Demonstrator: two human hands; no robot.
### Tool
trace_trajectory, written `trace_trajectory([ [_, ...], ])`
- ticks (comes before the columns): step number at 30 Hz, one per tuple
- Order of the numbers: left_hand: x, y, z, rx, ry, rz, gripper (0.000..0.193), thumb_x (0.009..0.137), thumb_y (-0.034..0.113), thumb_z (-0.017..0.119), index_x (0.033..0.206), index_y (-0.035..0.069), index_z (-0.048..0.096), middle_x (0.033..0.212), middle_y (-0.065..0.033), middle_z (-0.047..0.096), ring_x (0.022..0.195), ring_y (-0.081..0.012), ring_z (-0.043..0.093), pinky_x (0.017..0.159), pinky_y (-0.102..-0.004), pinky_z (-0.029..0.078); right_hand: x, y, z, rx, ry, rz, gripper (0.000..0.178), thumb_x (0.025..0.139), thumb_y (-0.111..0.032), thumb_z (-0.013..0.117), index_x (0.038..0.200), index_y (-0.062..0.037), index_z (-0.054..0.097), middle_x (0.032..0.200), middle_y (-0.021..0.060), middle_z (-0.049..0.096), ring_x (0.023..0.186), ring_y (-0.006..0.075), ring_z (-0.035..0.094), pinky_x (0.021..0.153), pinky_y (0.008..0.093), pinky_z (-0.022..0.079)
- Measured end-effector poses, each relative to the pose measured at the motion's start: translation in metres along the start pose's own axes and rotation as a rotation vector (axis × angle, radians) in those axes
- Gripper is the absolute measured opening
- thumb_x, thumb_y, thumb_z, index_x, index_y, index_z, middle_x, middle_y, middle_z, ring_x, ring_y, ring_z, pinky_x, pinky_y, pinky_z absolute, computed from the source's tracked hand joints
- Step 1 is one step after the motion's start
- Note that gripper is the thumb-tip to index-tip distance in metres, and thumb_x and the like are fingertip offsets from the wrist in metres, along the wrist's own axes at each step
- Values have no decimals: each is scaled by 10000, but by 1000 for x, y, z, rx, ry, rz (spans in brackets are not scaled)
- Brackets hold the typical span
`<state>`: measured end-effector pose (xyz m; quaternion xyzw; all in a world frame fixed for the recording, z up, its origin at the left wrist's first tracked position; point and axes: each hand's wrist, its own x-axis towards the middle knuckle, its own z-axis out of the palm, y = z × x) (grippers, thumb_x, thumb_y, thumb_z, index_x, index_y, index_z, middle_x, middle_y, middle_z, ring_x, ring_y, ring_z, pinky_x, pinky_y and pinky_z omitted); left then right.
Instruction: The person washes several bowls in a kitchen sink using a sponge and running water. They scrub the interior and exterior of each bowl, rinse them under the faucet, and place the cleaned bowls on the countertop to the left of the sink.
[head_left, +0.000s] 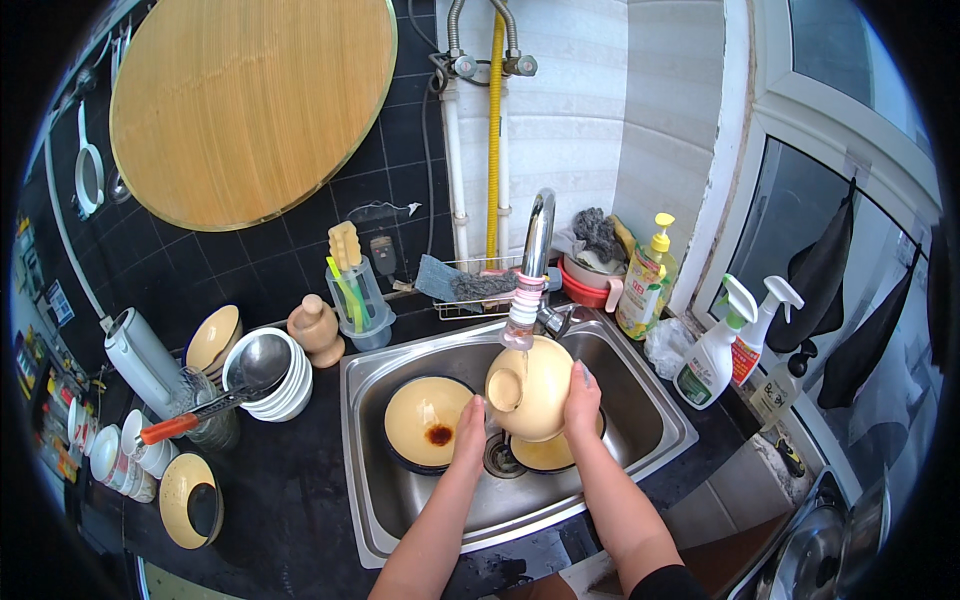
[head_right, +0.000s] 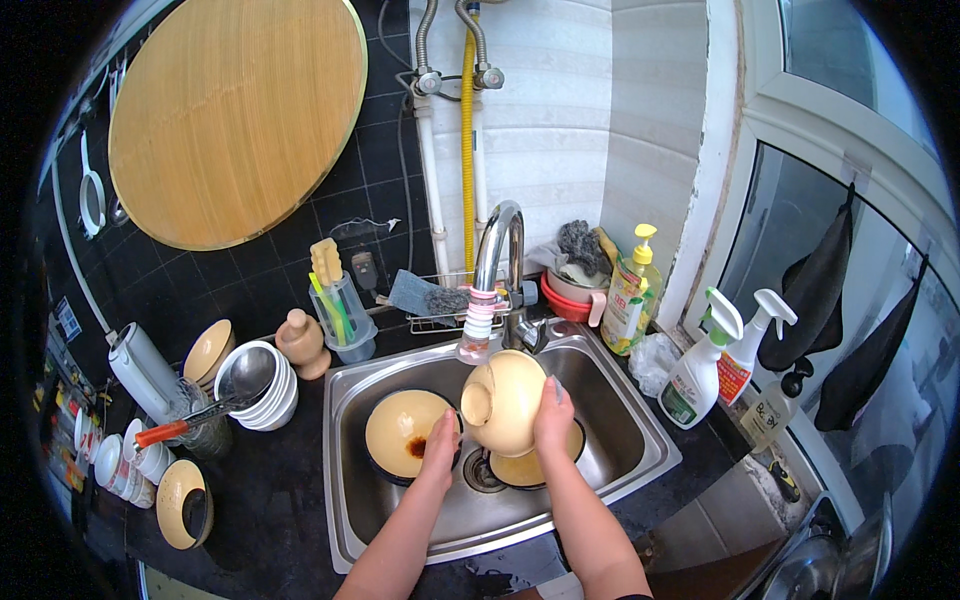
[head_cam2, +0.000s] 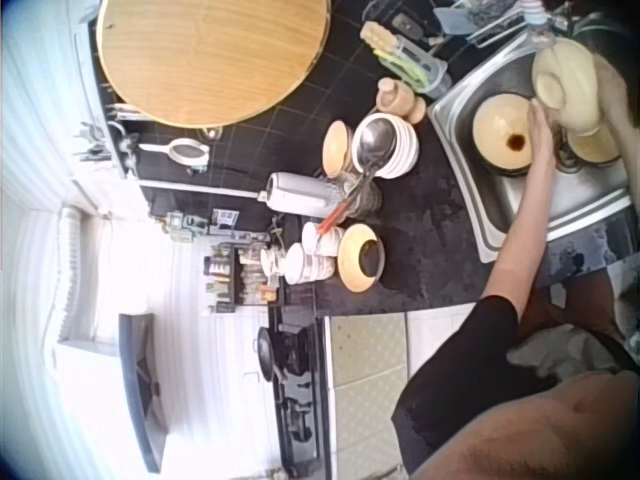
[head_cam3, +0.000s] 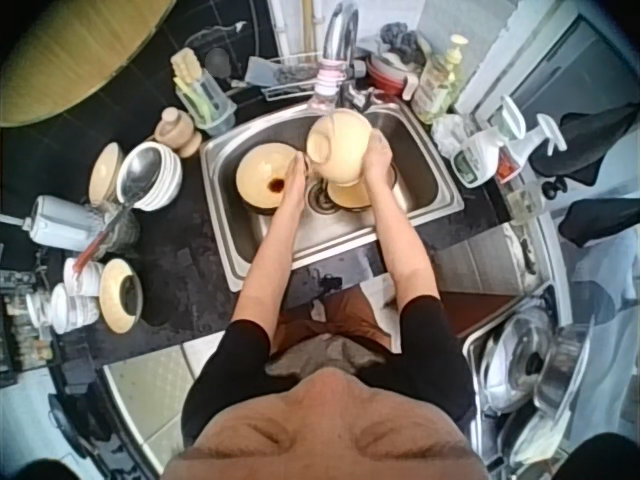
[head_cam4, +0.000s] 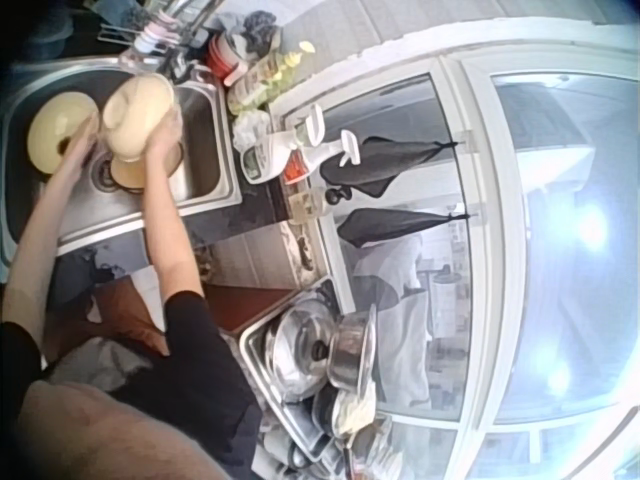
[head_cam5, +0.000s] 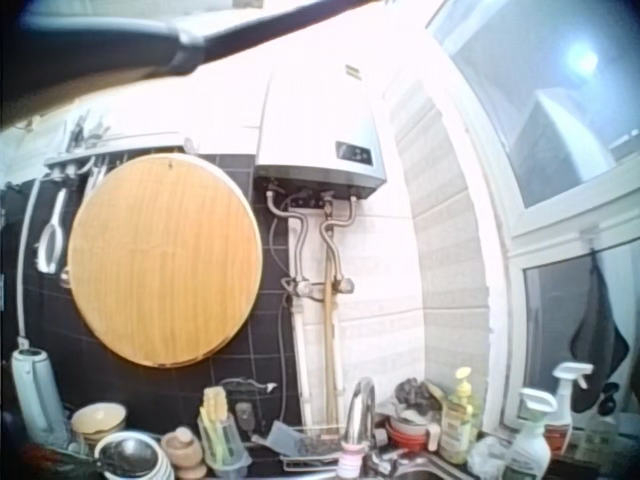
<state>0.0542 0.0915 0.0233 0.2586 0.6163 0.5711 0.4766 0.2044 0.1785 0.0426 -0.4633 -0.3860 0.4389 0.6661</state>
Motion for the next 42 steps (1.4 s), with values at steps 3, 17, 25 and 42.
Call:
trace_trajectory([
  [3,3,-2,-3,173,25,221,606,861,542,393,1247,75,402,1161,-100,482,933,-249,557,738,-306,470,-17,-18,2,-243,-167,-177,313,874,-275,500,846,33,550,719,131,582,685,174,542,639,343,427],
  [17,-25,24,1,-246,-35,20,439,759,252,450,1152,75,370,1034,-137,520,847,-250,592,608,-400,549,-52,-9,5,-471,-1020,-279,262,760,-142,535,1008,-74,585,998,123,582,1031,296,494,872,348,393],
  [25,-25,19,3,-129,-248,-55,500,706,200,454,1175,40,388,1027,-144,520,887,-258,573,589,-375,541,-12,9,-8,-872,-466,-423,345,617,75,561,933,-57,601,996,143,582,930,311,539,802,354,440],
  [42,-23,4,4,-230,-283,-107,425,760,335,485,1099,78,475,989,-83,569,863,-190,592,660,-324,512,-38,-5,7,-508,-854,-452,242,694,20,588,922,-41,531,929,127,529,894,299,544,773,346,446],
])
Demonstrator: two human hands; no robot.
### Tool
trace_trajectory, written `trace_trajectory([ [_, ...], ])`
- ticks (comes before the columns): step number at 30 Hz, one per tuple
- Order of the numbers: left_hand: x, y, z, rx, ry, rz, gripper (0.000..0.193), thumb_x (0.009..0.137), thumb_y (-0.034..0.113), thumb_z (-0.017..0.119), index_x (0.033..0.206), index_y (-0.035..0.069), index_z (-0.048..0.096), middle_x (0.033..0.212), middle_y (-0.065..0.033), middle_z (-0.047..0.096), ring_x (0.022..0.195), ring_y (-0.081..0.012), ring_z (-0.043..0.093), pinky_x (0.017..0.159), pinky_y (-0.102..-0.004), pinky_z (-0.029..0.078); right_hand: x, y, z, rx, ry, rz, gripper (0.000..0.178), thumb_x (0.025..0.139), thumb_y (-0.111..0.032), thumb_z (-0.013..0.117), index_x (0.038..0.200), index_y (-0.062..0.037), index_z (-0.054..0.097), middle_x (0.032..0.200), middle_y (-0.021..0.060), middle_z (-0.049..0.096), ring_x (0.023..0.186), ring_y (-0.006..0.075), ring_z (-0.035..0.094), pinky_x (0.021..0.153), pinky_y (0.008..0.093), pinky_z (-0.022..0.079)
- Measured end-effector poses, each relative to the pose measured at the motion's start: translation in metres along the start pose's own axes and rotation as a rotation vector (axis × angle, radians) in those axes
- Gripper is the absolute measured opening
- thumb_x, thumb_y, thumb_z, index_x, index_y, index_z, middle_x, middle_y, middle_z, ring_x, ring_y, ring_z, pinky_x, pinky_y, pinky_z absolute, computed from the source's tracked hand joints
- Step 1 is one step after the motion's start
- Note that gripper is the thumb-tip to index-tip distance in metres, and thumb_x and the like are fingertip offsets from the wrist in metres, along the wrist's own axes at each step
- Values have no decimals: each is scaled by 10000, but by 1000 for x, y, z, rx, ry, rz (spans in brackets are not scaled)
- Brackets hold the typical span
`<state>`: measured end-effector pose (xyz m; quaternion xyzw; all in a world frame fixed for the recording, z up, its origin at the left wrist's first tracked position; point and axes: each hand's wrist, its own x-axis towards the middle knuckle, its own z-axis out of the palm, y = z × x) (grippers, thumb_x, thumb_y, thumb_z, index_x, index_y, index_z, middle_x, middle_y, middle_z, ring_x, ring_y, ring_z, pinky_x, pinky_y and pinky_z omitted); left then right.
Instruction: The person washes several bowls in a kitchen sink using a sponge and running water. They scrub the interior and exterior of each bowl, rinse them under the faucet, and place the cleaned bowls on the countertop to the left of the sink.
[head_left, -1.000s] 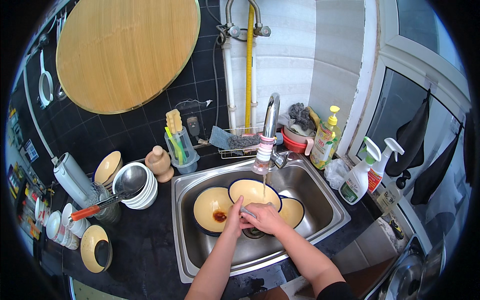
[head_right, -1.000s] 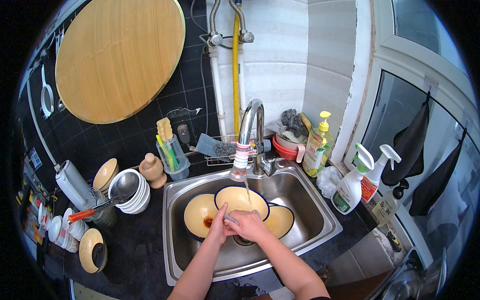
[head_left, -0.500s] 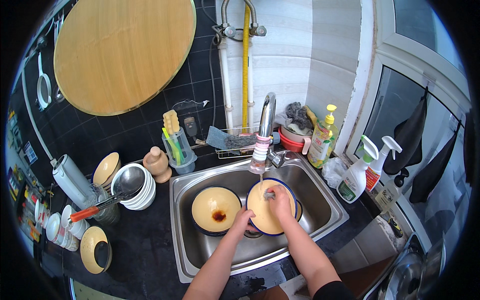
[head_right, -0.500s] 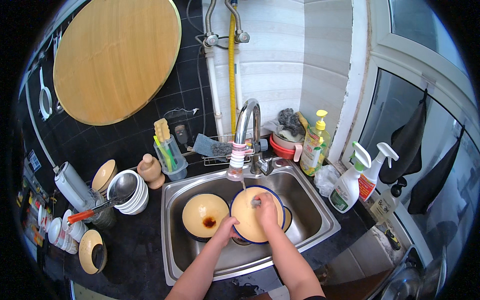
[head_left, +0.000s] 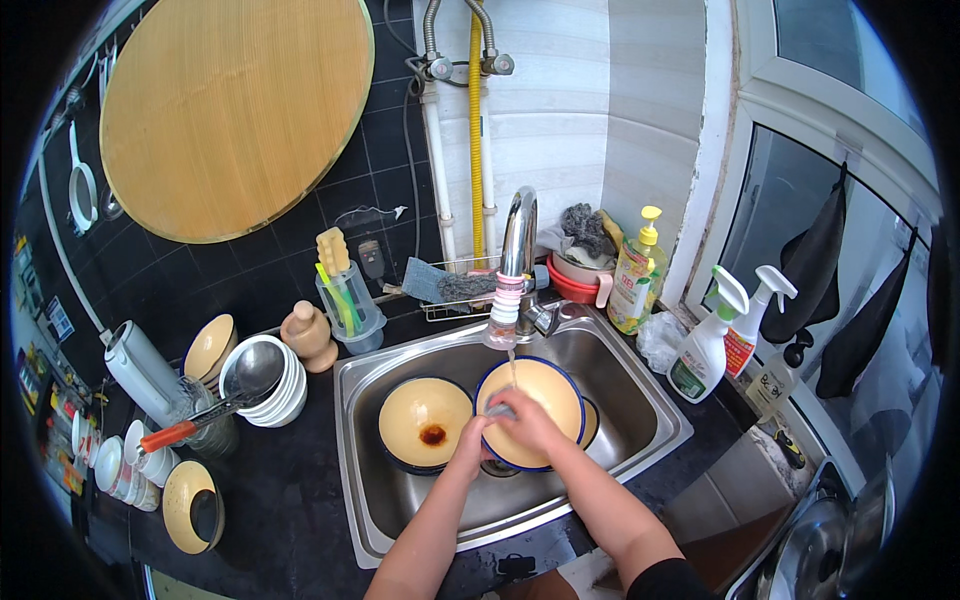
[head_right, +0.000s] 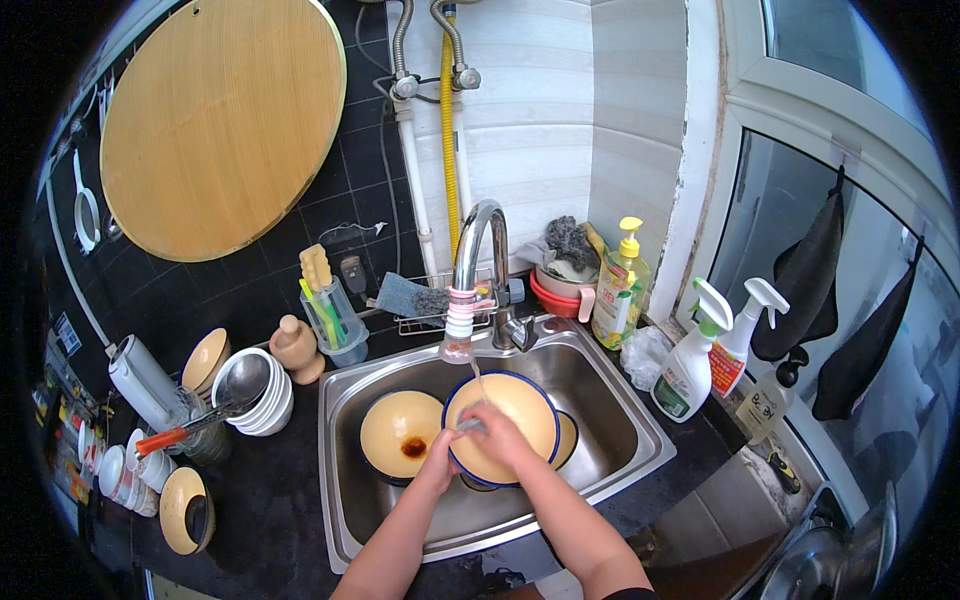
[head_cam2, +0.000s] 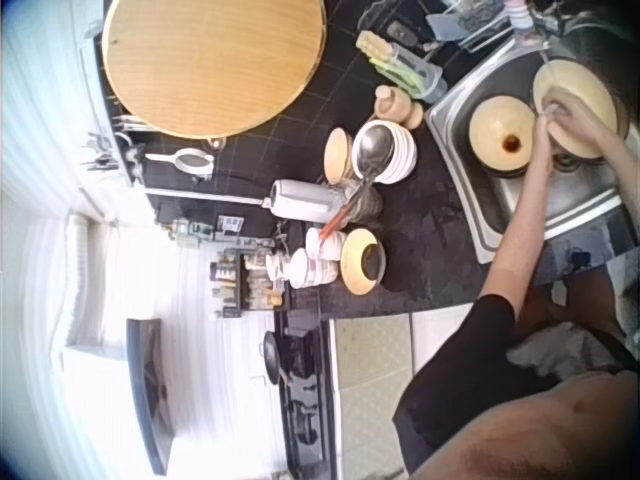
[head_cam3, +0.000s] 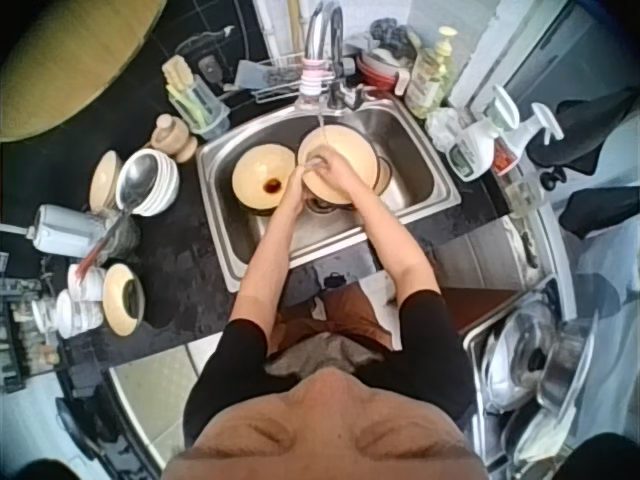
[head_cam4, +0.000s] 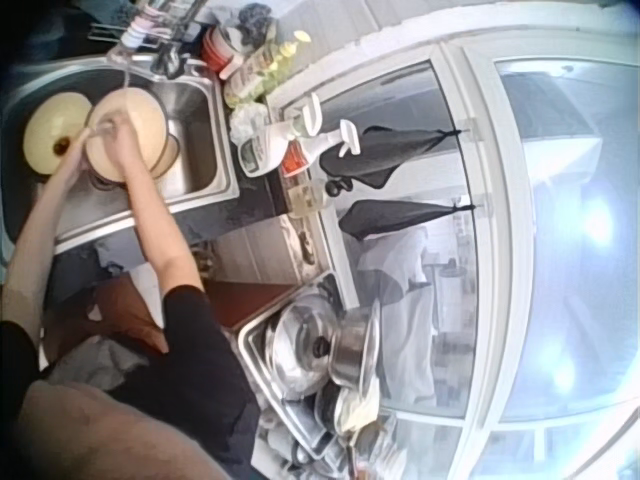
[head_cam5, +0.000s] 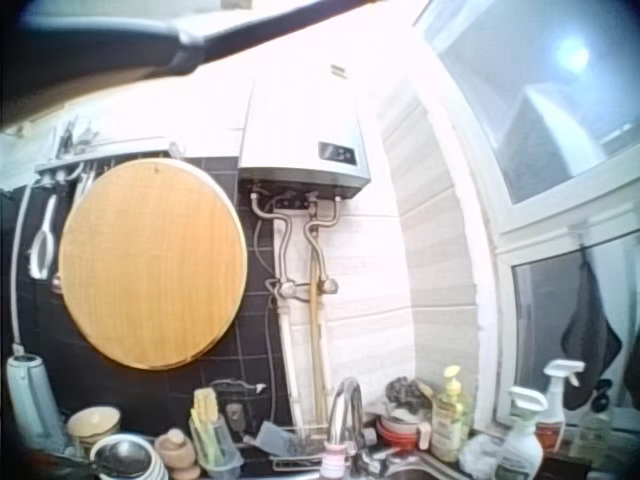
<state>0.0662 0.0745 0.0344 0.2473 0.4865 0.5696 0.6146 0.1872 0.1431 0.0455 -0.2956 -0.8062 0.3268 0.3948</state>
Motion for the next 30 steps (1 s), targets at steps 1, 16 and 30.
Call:
trace_trajectory([
  [1,-3,4,3,-4,1,-39,401,771,365,493,1067,94,491,984,-67,576,868,-185,593,673,-324,507,0,-10,2,90,-109,-59,244,689,25,586,918,-36,526,931,130,523,914,303,534,782,353,442],
  [16,-3,13,1,175,111,479,623,690,109,431,1285,-16,296,1166,-143,463,1036,-226,500,831,-332,442,7,23,-38,-610,-169,839,424,712,-279,554,1064,-43,557,1032,165,600,981,306,565,824,374,451],
  [30,1,13,-9,-7,201,441,495,655,-64,443,1147,-17,475,1082,-122,560,1016,-221,523,856,-288,413,10,39,-34,209,353,674,270,731,-186,657,937,-19,603,659,12,602,546,137,561,526,257,452],
])
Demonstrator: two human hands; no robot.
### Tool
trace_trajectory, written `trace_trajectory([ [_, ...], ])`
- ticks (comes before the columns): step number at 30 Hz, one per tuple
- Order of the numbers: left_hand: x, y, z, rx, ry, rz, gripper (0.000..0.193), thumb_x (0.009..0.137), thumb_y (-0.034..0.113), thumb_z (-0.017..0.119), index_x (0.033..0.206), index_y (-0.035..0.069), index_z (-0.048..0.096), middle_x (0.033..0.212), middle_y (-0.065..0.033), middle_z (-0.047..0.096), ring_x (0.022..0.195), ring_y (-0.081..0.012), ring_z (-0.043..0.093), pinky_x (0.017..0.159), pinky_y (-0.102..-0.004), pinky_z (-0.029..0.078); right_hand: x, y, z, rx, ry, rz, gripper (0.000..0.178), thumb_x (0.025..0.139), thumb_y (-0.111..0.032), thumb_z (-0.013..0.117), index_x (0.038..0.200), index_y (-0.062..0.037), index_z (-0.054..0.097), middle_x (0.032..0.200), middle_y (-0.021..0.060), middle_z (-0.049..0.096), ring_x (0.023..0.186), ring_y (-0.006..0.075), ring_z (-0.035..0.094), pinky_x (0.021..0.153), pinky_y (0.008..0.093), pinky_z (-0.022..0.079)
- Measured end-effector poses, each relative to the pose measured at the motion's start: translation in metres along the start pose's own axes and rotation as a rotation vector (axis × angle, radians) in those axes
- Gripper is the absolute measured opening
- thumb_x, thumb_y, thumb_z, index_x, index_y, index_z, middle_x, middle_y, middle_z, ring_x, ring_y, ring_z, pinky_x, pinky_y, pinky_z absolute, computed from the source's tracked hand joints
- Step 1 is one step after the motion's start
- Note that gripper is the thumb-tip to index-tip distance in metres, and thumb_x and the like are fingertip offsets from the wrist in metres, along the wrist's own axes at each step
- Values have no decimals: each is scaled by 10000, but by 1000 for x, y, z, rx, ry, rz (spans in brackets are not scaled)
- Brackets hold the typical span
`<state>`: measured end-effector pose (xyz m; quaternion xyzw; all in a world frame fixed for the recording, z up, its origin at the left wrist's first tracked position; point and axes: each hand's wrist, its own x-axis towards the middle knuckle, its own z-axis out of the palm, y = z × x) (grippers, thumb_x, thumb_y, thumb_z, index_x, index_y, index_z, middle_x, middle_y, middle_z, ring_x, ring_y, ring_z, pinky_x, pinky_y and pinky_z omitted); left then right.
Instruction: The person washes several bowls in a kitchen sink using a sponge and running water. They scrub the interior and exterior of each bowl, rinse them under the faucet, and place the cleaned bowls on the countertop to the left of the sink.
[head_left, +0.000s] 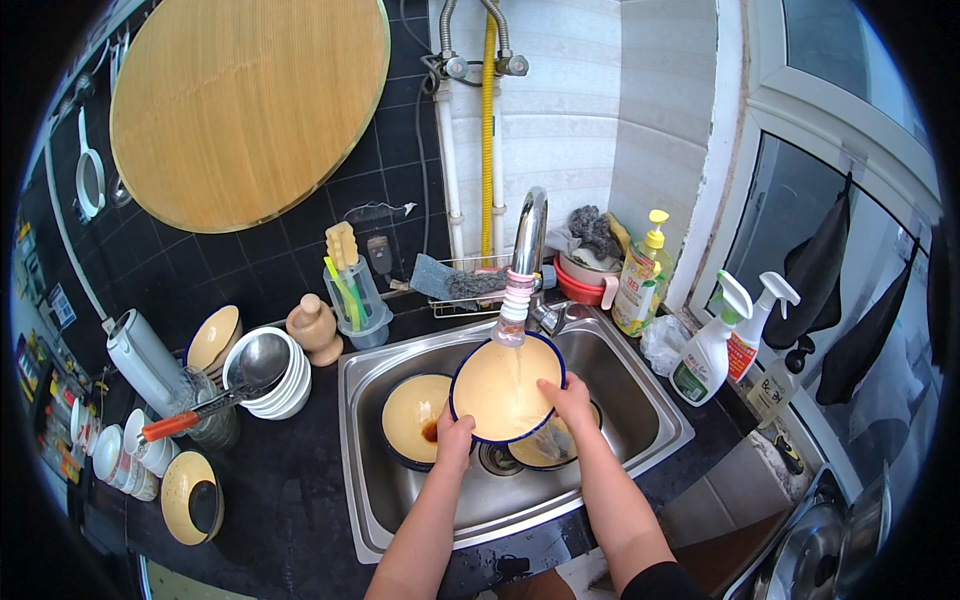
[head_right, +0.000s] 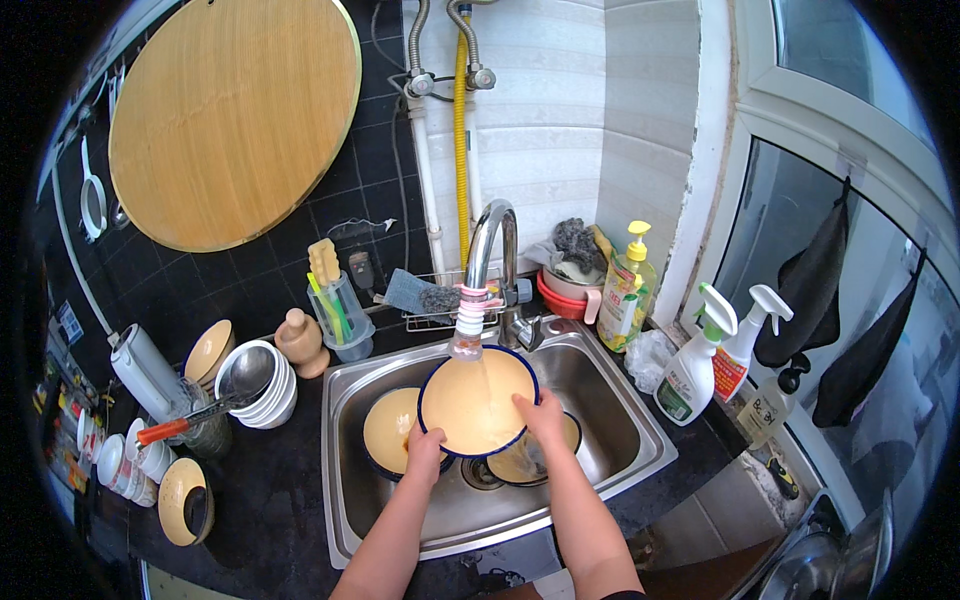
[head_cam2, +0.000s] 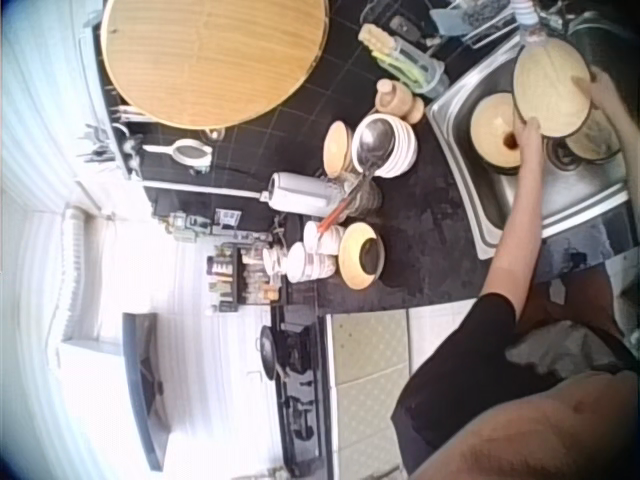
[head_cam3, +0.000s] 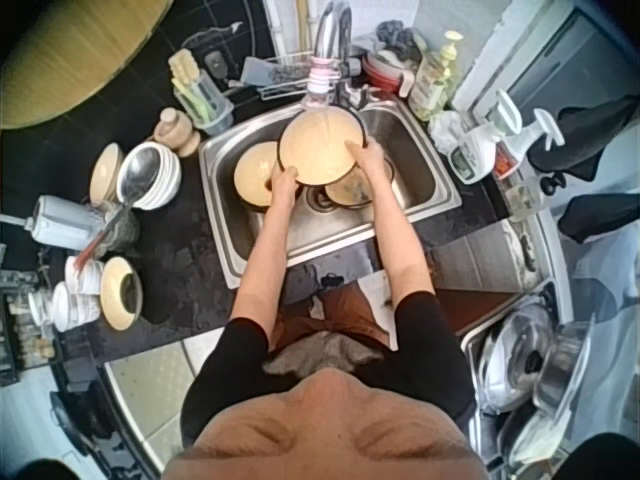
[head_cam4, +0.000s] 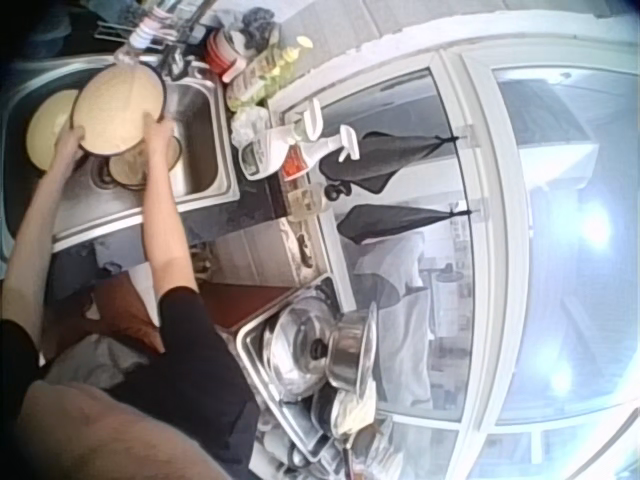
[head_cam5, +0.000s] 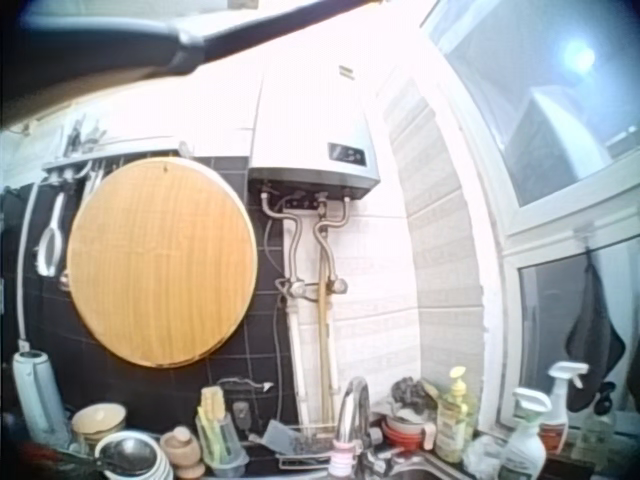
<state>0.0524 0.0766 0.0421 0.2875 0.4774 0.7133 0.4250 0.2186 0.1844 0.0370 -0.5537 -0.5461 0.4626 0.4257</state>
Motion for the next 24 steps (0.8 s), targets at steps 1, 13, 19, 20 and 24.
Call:
trace_trajectory([
  [1,2,-5,-2,-8,26,-12,454,691,-48,462,1144,-17,476,1081,-125,562,1000,-223,534,850,-288,420,-1,-1,1,-10,52,-99,258,730,-181,658,921,-14,607,652,11,599,552,123,558,522,252,444],
  [13,9,-26,-13,-88,-46,-557,325,762,61,409,1038,-108,442,953,-229,573,781,-339,619,572,-408,550,-9,-17,-7,486,3,-52,329,715,-71,516,1021,-7,617,756,4,610,567,53,513,494,174,382],
  [19,9,-23,-10,-70,-291,-736,424,796,256,383,1050,-81,417,850,-224,574,624,-287,584,578,-415,536,2,-5,-16,464,133,129,273,727,-209,562,946,-57,621,770,-2,581,672,104,532,598,239,398],
  [20,5,-20,-7,-64,-321,-745,430,816,293,372,1046,-65,430,860,-216,578,626,-274,585,586,-410,533,3,-4,-17,467,137,165,231,715,-227,576,878,-66,602,781,15,577,691,132,531,614,259,400],
  [24,-4,-7,8,57,-243,-739,552,831,482,396,1037,-27,456,771,-159,554,548,-227,569,498,-373,520,4,-3,-21,424,70,354,175,660,-226,561,778,-97,557,737,30,542,687,182,524,659,337,420],
])
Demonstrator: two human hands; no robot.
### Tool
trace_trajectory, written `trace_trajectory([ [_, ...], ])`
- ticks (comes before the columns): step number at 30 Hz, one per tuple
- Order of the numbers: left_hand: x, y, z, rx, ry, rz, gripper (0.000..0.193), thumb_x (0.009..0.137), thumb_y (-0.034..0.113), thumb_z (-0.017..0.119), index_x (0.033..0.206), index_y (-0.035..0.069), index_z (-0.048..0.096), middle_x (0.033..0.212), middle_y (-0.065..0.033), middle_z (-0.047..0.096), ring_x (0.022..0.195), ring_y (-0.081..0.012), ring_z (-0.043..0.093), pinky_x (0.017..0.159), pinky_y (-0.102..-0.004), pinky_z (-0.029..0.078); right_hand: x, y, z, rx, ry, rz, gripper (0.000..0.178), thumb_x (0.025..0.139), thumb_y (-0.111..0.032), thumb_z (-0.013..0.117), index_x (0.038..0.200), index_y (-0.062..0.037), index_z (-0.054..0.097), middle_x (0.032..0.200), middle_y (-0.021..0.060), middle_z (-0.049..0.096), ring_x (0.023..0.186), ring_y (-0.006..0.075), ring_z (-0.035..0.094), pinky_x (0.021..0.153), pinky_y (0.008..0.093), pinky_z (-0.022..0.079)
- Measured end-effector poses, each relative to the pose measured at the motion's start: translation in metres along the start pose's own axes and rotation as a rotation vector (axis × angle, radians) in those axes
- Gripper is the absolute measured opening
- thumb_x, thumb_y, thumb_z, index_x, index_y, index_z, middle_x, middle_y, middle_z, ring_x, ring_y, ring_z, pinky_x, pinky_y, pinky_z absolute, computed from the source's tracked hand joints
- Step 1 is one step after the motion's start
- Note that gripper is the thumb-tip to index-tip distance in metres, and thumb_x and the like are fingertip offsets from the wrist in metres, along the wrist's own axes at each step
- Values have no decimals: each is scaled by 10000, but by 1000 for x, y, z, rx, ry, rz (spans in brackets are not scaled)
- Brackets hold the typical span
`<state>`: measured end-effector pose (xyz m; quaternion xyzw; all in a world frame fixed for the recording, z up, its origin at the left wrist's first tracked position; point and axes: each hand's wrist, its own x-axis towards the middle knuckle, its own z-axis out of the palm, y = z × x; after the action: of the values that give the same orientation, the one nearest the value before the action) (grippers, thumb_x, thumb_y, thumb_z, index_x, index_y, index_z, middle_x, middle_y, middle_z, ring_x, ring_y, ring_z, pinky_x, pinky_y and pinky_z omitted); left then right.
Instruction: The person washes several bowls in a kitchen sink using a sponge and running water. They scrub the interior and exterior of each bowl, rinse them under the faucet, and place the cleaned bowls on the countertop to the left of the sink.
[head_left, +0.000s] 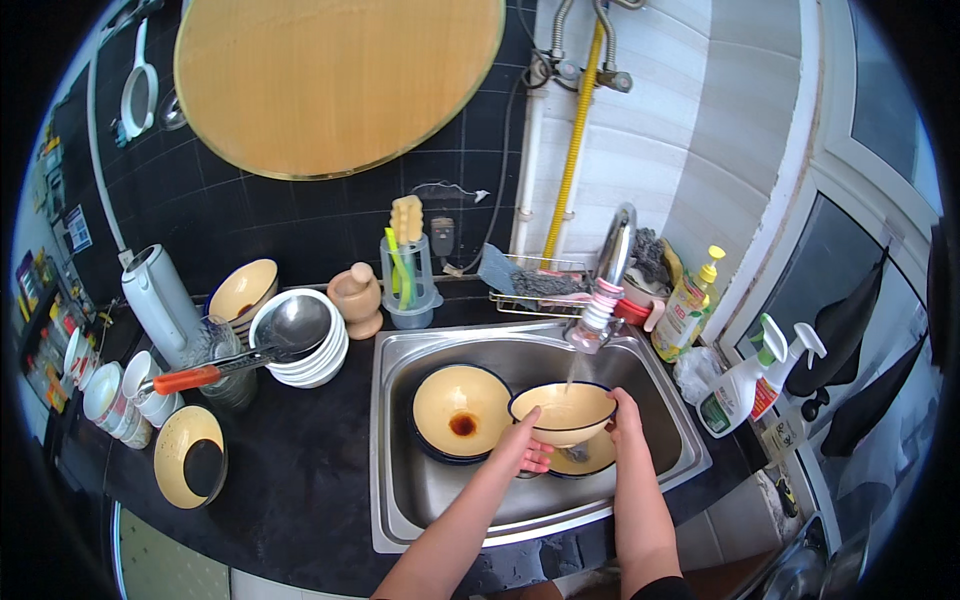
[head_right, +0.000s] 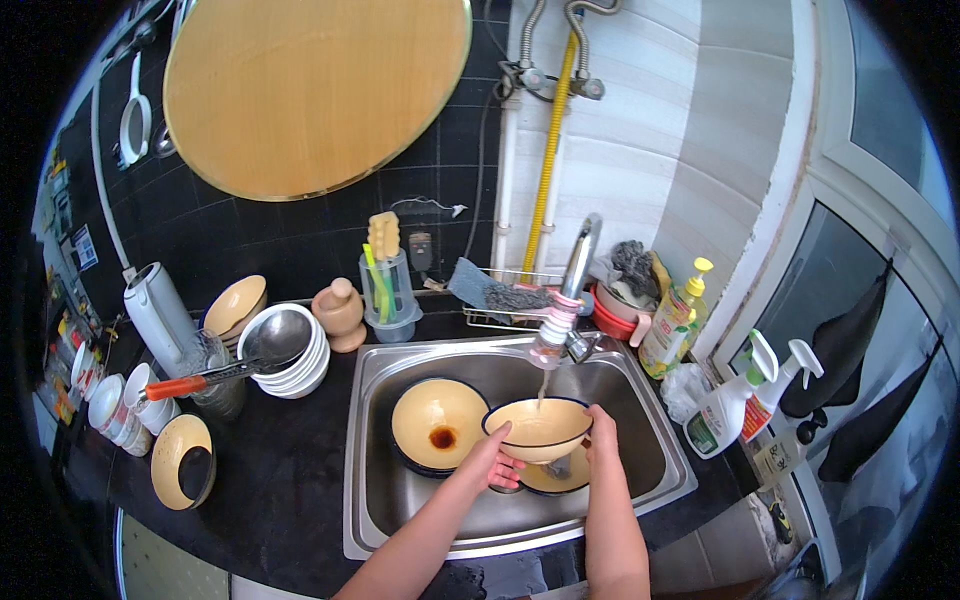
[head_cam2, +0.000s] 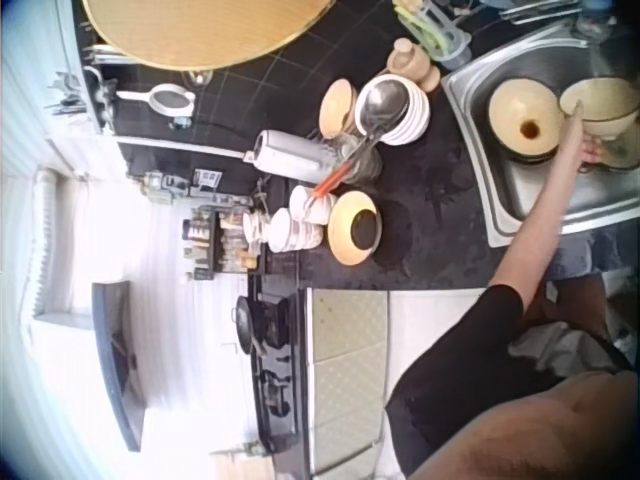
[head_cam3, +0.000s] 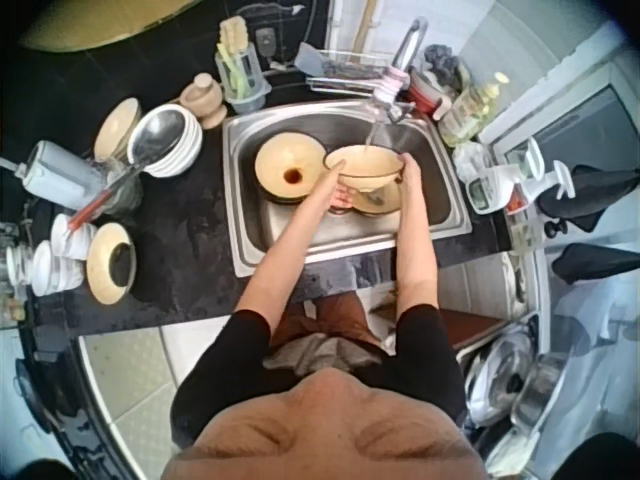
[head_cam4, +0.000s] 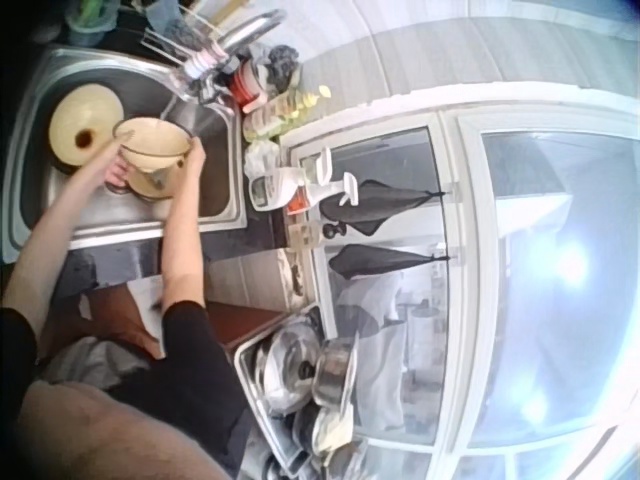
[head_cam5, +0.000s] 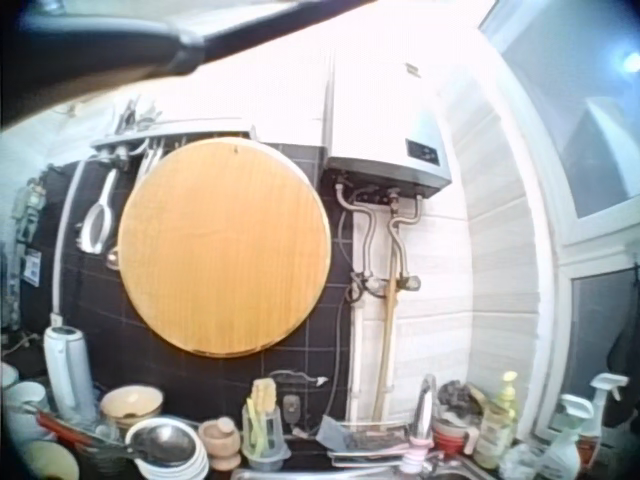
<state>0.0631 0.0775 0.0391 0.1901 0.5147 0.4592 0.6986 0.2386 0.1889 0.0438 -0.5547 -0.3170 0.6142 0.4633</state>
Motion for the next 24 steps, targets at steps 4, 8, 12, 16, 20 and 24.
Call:
trace_trajectory([
  [4,-25,12,9,166,232,199,456,813,403,464,929,-36,502,597,-95,533,418,-184,541,346,-294,461,28,20,-11,-160,-192,29,186,686,-142,529,846,-50,558,784,74,565,704,212,566,559,367,475],
  [8,-60,43,43,858,518,499,409,770,261,486,993,-79,434,796,-284,587,804,-431,575,772,-483,440,41,36,-13,-346,-381,-23,211,728,-17,493,933,5,541,813,111,599,665,248,611,592,391,525],
  [12,-85,46,40,1111,582,675,452,763,188,474,1098,-102,379,739,-235,604,687,-374,608,636,-448,489,-1,20,9,-375,-617,127,201,779,-50,531,969,16,524,839,117,613,676,236,627,591,373,541],
  [16,-95,40,23,1299,687,847,491,749,125,470,1161,-118,360,676,-197,602,593,-314,614,524,-388,498,-12,20,17,-394,-852,243,249,832,-109,530,1061,-16,500,910,97,612,720,197,631,627,329,547],
  [20,-108,33,5,1507,863,1015,516,732,124,490,1193,-81,382,639,-137,590,515,-246,599,456,-331,489,-20,19,23,-361,-954,230,243,861,-112,515,1081,-11,489,972,107,608,807,205,624,666,313,531],
  [24,-143,36,-5,1683,953,1026,565,726,158,528,1224,-60,375,685,-128,575,529,-228,590,442,-323,484,-9,24,20,-328,-911,121,238,855,-117,521,1074,-28,502,987,94,610,826,179,614,650,297,522],
])
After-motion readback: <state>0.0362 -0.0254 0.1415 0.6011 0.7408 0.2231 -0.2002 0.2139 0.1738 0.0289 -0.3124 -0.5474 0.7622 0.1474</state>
